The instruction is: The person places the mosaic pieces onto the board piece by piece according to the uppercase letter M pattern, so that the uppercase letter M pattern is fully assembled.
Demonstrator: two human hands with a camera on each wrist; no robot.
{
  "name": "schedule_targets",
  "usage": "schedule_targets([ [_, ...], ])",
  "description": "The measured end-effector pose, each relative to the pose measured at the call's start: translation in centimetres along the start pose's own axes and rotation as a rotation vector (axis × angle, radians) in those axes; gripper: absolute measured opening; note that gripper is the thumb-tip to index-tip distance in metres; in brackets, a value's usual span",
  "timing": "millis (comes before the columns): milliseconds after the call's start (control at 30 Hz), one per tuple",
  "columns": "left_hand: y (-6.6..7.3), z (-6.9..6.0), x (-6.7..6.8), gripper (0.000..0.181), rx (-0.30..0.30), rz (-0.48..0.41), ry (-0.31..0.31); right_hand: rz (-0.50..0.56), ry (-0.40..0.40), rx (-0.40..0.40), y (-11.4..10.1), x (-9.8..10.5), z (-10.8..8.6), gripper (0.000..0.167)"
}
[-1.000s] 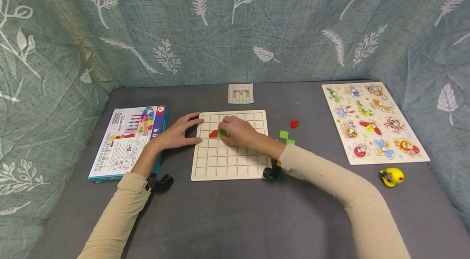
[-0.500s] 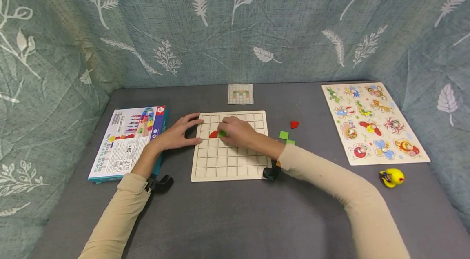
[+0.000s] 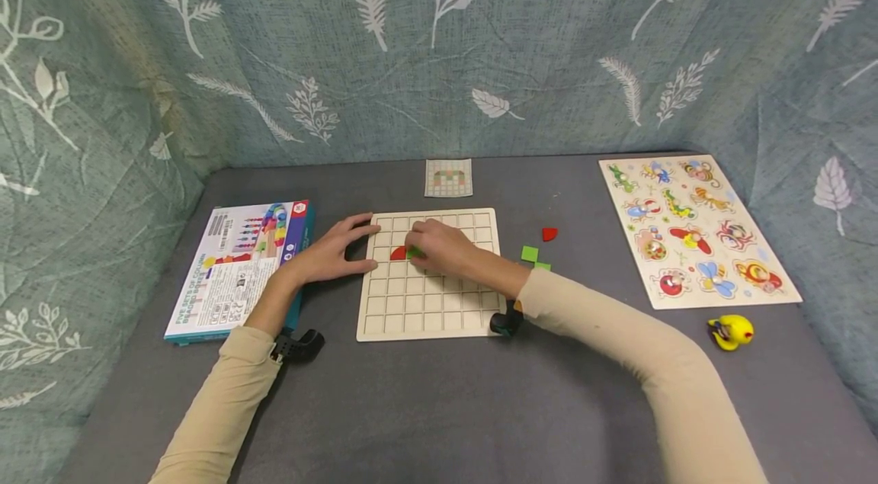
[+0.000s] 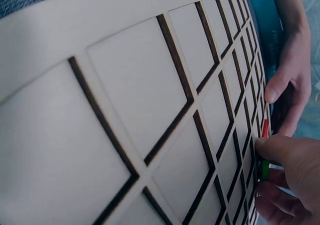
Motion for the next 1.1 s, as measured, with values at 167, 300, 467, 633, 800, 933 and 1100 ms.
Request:
schedule_targets([
  [167, 0.41, -0.21, 0.02, 0.076, -0.032, -0.001, 0.023, -0.005, -0.026, 0.001, -0.24, 0.06, 0.11, 0.012],
  [300, 0.2, -0.12, -0.03, 0.073, -0.005, -0.008, 0.009, -0.021, -0.039, 0.008, -0.37, 0.14, 0.22, 0.008],
  [467, -0.01, 0.08, -0.05, 0.071, 0.024, 0.005, -0.007, -0.006, -0.063, 0.01, -0.44, 0.24, 0.35, 0.006],
  [633, 0.09, 0.16, 0.06, 0.07, 0.019, 0.01, -0.004, 0.006, -0.057, 0.016, -0.41, 0.35, 0.43, 0.005],
  [800, 0.23, 0.18, 0.22, 0.069, 0.012, 0.008, 0.0, 0.02, -0.056, 0.008, -0.29, 0.39, 0.47, 0.006],
  [933, 0.14, 0.21, 0.18, 0.07, 0.016, 0.004, -0.007, 0.064, -0.097, 0.001, -0.21, 0.26, 0.5, 0.012],
  [1100, 0.07, 0.24, 0.17, 0.07, 0.012, 0.007, -0.009, 0.087, -0.128, 0.006, -0.37, 0.56, 0.21, 0.025],
])
Point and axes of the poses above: each hand's wrist, its own z-axis towards the middle knuckle, its own x-axis out of the back of the hand, y = z × x, the point moved 6 cm from there along z, towards the middle knuckle, and after that the axes turned 5 degrees about -x, right-handed, at the moved point
